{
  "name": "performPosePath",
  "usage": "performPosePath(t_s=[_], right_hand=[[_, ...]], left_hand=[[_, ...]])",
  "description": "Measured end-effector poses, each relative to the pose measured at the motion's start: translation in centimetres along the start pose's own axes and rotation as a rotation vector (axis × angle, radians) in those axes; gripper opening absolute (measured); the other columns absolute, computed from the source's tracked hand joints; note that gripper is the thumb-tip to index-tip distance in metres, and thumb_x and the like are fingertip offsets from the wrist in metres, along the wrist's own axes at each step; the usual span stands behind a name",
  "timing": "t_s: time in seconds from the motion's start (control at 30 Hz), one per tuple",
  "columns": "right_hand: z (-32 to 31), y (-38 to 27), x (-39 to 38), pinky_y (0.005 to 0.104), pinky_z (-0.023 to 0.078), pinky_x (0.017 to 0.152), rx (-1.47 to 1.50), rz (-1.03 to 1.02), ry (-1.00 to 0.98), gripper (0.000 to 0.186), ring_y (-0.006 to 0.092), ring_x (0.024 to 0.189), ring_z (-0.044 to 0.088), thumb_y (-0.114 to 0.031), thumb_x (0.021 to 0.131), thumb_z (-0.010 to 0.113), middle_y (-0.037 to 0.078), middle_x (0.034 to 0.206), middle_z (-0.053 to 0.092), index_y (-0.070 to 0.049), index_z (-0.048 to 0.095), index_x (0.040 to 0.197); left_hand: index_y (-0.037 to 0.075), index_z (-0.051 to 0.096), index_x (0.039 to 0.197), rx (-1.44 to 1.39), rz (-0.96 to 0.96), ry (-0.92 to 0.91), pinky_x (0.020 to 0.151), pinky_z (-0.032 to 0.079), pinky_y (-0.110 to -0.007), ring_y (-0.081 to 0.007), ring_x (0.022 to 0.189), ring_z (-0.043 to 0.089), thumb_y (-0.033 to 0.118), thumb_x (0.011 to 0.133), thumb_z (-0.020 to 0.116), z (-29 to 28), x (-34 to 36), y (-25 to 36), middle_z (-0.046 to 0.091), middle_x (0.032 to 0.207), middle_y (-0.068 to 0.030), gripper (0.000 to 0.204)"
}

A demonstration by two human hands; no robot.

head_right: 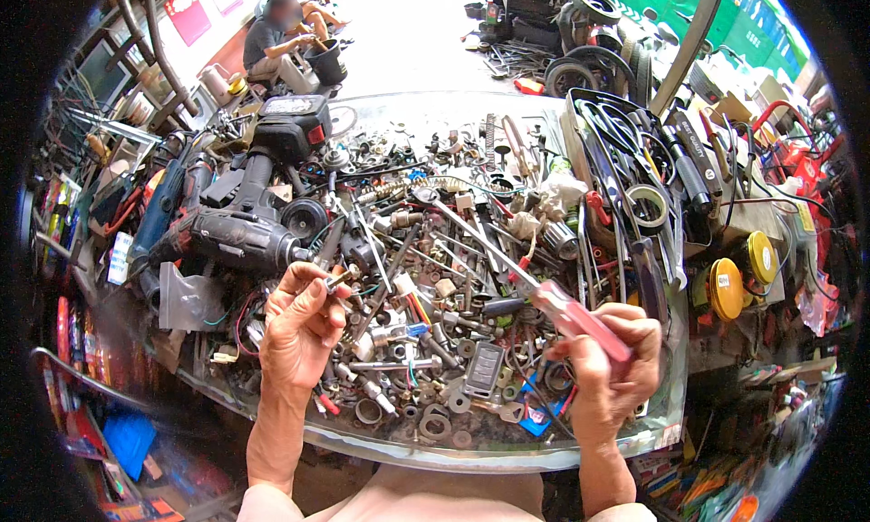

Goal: The person uses a screwdriver to manipulate a small mechanical component over a cluttered workbench. They repeatedly adjust the tool and the part, seemingly attempting to disassemble or fix it. The workspace is filled with various tools and spare parts, and another person is visible sitting in the background.

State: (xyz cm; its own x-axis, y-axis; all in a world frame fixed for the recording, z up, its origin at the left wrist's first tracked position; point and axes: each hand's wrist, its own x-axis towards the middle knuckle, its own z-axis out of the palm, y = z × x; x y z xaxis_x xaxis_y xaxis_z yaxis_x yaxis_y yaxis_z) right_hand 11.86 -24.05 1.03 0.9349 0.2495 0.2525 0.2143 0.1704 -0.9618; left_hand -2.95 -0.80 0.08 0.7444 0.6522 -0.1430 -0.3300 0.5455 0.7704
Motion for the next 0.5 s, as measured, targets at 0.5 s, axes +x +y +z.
performPosePath(t_s=[0.5], right_hand=[[1.3, 1.5, -0.9, 0.029, 0.049, 0.049, -0.667, -0.329, -0.438, 0.028, 0.0204, 0.058, 0.06, -0.003, 0.061, 0.072, 0.01, 0.077, 0.059, -0.004, 0.057, 0.084]], left_hand=[[0.001, 0.058, 0.1, 0.102, -0.129, -0.074, 0.047, 0.048, -0.021, -0.014, 0.061, 0.064, 0.004, 0.084, 0.063, 0.1, -0.5, 0.0, 0.067, 0.087, -0.0171, 0.017]])
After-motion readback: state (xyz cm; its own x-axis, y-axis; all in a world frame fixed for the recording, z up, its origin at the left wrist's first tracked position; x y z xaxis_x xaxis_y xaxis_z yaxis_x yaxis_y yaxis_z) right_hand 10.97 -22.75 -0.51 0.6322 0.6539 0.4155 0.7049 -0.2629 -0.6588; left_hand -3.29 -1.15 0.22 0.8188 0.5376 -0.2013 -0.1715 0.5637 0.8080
